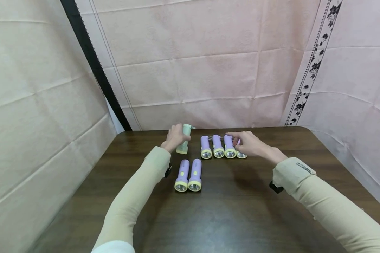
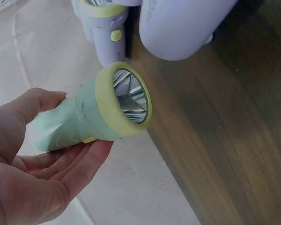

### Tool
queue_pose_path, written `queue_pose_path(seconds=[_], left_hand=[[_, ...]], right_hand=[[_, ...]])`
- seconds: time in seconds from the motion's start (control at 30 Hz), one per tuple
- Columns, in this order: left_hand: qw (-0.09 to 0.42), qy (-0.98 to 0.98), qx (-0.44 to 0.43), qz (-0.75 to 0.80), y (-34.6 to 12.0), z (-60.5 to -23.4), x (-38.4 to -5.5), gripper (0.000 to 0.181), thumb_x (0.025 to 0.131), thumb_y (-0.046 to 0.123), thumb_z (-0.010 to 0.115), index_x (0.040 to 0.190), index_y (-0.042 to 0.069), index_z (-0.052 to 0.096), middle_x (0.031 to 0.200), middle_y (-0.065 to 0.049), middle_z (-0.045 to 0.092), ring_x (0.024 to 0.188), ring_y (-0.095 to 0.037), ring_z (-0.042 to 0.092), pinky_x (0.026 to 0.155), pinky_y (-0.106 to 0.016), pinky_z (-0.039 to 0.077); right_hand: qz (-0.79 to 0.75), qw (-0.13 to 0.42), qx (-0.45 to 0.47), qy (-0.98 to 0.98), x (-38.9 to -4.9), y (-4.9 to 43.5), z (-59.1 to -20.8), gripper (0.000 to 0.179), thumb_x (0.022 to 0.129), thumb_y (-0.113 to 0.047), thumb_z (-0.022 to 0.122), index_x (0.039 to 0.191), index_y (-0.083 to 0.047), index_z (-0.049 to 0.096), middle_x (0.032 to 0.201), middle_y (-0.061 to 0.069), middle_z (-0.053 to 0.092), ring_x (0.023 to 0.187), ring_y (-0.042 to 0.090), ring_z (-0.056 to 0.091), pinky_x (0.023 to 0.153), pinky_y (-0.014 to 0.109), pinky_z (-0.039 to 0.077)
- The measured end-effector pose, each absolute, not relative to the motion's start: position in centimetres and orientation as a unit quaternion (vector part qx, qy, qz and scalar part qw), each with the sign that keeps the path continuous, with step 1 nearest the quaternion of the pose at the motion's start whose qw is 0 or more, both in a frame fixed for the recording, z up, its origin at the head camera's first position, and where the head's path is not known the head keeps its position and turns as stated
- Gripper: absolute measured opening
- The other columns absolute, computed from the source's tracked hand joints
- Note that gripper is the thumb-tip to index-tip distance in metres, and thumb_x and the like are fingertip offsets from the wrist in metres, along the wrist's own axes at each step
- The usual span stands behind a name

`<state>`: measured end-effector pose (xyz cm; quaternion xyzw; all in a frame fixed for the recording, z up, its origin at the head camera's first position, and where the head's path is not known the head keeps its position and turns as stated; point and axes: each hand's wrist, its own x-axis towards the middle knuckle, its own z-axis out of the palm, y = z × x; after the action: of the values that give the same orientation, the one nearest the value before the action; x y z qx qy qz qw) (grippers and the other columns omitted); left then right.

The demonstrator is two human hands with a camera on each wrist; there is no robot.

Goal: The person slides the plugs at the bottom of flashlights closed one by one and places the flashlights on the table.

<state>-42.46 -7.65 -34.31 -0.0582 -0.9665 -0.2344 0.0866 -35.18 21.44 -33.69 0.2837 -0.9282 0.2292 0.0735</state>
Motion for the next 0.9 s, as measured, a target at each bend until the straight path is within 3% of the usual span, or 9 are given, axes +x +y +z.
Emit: queue_pose_path(seconds=[0.67,0.9], left_hand=[[0.107,-0.960,-0.124,-0.226,-5.9,-33.2,-39.8,0.041,0.075,0.020,0.076,0.109,0.006,0.057,0.096,-0.011,0.064,0.081,-0.027,0.063,0.067,-0.037,0.052],[0.114,-0.961,-0.134,-0.213,-5.5,-33.2,-39.3,0.046,0.075,0.021,0.077,0.112,0.006,0.055,0.095,-0.012,0.065,0.080,-0.027,0.064,0.066,-0.037,0.053]], right_hand=[[0.241,0.060,0.282,-0.927,-34.9,20.4,-33.8,0.058,0.081,0.003,0.057,0.138,-0.004,0.050,0.086,0.008,0.063,0.066,0.015,0.051,0.059,0.027,0.042],[0.240,0.066,0.296,-0.922,-35.0,20.1,-33.5,0.060,0.080,0.004,0.056,0.140,-0.004,0.049,0.084,0.007,0.065,0.064,0.011,0.051,0.061,0.027,0.043]])
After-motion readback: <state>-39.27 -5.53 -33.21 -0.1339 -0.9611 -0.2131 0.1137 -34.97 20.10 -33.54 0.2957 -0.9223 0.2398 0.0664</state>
